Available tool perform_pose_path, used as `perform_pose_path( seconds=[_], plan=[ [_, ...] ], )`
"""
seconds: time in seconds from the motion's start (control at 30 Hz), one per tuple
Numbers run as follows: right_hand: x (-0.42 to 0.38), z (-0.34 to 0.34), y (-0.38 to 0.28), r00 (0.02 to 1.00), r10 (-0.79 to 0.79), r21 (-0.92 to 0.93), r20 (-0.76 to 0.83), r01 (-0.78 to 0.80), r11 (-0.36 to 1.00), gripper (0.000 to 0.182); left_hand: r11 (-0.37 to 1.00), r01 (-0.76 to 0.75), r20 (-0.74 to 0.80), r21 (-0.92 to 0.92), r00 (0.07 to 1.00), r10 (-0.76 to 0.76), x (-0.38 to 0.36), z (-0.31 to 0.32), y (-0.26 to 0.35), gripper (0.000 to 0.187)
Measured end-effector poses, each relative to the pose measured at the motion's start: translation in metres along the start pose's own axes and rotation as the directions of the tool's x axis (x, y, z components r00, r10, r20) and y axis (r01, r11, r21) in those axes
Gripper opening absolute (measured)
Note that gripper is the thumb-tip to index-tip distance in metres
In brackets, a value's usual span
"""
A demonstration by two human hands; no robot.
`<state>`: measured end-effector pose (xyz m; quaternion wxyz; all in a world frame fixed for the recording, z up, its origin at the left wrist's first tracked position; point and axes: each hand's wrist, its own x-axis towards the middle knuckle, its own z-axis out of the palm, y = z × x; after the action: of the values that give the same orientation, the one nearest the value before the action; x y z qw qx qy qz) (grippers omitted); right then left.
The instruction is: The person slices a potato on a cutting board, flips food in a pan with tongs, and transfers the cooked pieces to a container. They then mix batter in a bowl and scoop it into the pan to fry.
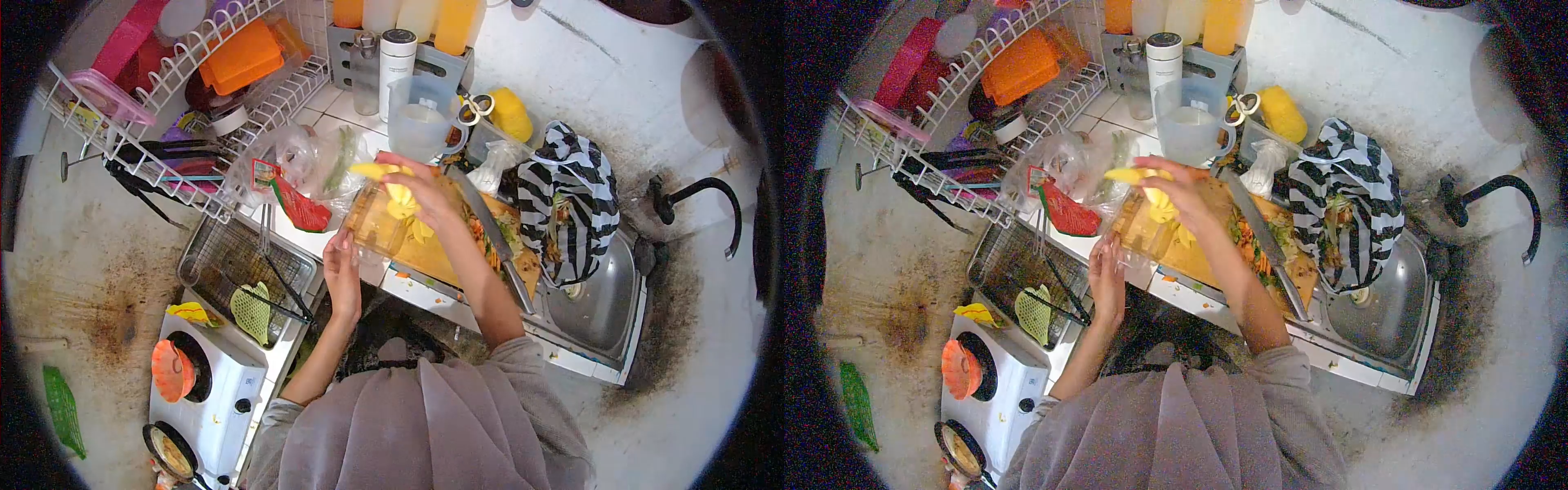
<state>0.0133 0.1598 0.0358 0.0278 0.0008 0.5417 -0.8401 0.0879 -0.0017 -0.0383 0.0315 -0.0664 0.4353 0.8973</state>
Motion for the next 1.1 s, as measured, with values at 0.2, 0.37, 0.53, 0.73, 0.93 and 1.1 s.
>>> perform_pose_path(
  seconds=[0.2, 0.37, 0.53, 0.73, 0.93, 1.1],
  plan=[
    [0.025, -0.005, 0.013, 0.801, 0.054, -0.466, 0.596, 0.291, 0.836, 0.026, 0.996, 0.029, -0.052, 0.087, 0.998, -0.024, -0.001, -0.008, 0.002, 0.035],
    [0.038, -0.003, 0.012, 0.639, 0.299, -0.571, 0.708, 0.270, 0.775, 0.020, 1.000, 0.017, -0.047, 0.010, 0.999, -0.017, -0.004, -0.009, -0.006, 0.039],
    [0.019, -0.015, -0.014, 0.897, 0.093, -0.552, 0.433, 0.182, 0.814, 0.017, 0.997, 0.076, -0.116, -0.015, 0.990, -0.077, -0.003, -0.007, 0.000, 0.039],
    [-0.044, -0.039, -0.021, 0.934, -0.019, -0.910, 0.356, 0.352, 0.218, 0.044, 0.994, 0.104, -0.117, -0.016, 0.988, -0.105, -0.002, -0.009, 0.003, 0.038],
    [-0.061, -0.049, -0.024, 0.979, 0.086, -0.957, 0.187, 0.162, 0.239, 0.060, 0.994, 0.102, -0.149, -0.042, 0.983, -0.108, -0.004, -0.011, 0.012, 0.036],
    [-0.064, -0.048, 0.007, 0.963, 0.079, -0.961, 0.259, 0.249, 0.121, 0.064, 0.997, 0.075, -0.156, -0.011, 0.985, -0.076, -0.008, -0.017, 0.013, 0.034]
  ],
)
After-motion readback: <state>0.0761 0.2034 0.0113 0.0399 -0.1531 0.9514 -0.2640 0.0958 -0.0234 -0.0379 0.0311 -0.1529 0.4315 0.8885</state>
